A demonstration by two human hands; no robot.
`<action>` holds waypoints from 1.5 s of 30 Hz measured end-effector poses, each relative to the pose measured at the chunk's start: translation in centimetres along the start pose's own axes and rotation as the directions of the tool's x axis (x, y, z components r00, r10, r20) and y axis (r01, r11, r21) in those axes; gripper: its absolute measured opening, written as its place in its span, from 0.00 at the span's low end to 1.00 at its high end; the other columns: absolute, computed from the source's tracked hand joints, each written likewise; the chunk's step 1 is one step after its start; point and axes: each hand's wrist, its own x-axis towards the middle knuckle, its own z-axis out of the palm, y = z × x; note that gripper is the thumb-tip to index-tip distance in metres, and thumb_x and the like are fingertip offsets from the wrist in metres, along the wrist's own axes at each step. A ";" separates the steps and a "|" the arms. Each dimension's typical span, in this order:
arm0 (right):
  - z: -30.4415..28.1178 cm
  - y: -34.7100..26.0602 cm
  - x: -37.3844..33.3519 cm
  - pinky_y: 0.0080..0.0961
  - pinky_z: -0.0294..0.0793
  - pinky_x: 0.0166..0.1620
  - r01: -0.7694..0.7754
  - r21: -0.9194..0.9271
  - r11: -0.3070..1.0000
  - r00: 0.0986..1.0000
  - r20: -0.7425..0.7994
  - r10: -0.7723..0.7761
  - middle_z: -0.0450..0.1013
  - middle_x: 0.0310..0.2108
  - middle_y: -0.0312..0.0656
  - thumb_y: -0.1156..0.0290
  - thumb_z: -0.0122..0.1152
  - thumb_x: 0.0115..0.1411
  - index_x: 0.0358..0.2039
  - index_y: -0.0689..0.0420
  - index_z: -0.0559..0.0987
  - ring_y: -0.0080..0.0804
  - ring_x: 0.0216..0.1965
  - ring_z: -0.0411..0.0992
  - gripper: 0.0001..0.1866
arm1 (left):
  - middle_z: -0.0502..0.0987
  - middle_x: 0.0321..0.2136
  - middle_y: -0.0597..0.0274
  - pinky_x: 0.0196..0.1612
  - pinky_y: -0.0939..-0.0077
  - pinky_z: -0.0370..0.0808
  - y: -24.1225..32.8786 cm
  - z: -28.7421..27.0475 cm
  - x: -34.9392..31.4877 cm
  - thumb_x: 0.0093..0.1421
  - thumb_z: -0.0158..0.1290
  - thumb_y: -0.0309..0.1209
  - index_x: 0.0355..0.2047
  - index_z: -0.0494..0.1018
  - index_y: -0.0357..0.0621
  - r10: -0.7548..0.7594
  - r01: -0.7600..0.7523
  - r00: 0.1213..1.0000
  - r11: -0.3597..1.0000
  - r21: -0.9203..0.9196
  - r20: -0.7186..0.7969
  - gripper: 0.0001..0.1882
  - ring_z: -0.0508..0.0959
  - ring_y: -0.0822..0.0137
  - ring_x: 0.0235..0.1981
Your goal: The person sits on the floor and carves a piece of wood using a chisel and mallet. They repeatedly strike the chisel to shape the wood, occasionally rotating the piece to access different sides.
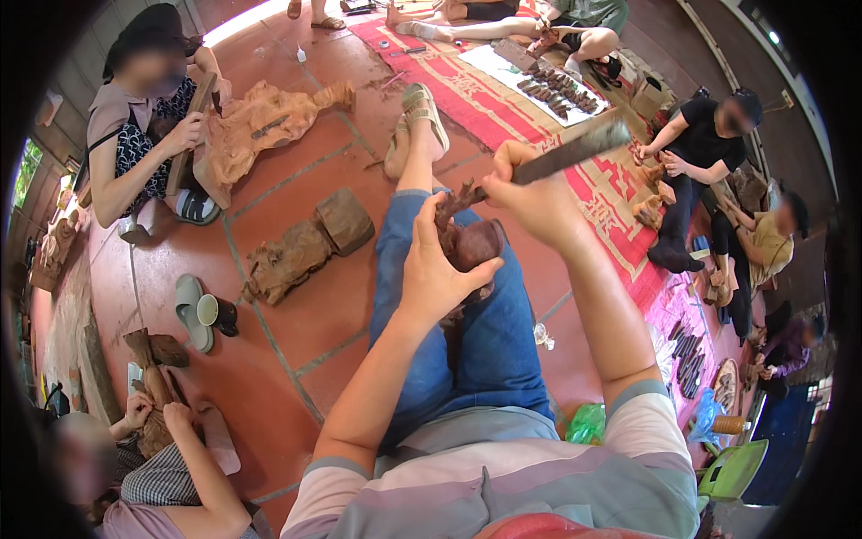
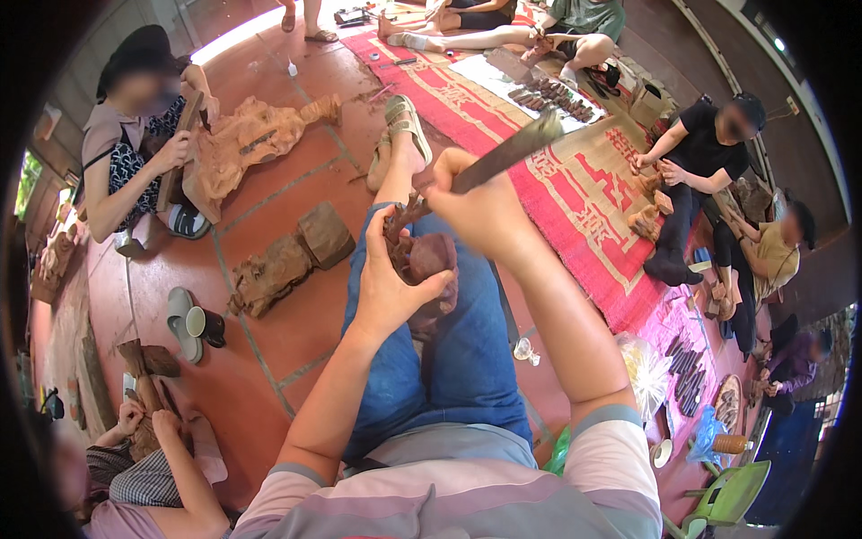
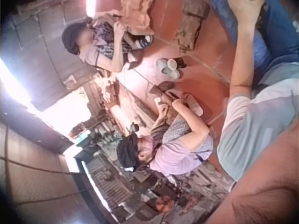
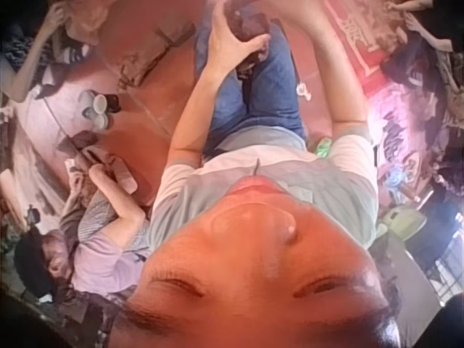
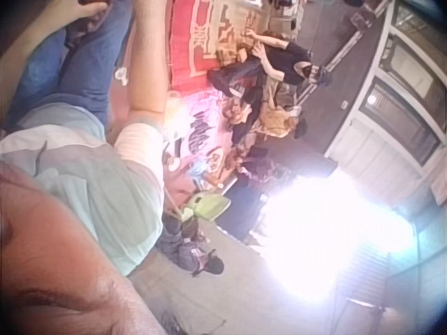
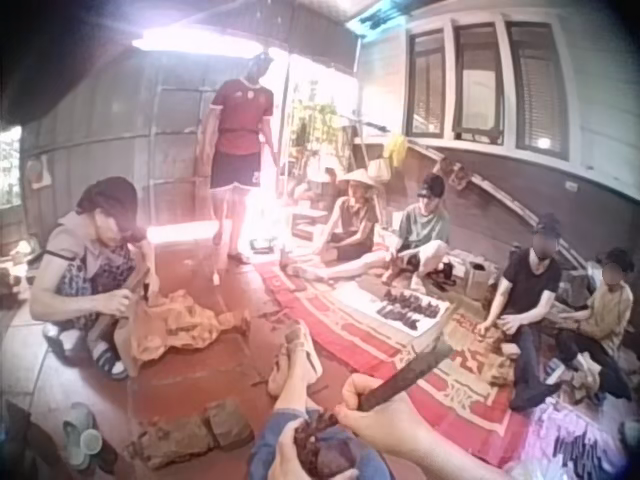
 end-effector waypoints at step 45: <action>-1.5 -1.5 -0.9 0.16 0.71 0.28 0.114 -0.059 0.992 0.993 -0.005 -0.115 0.75 0.22 0.34 0.73 0.67 0.52 0.29 0.62 0.79 0.16 0.25 0.72 0.07 | 0.63 0.52 0.55 0.53 0.69 0.71 -0.7 -0.9 -0.2 0.40 0.72 0.27 0.61 0.48 0.41 -0.161 0.256 0.963 0.791 -0.556 0.215 0.53 0.69 0.65 0.51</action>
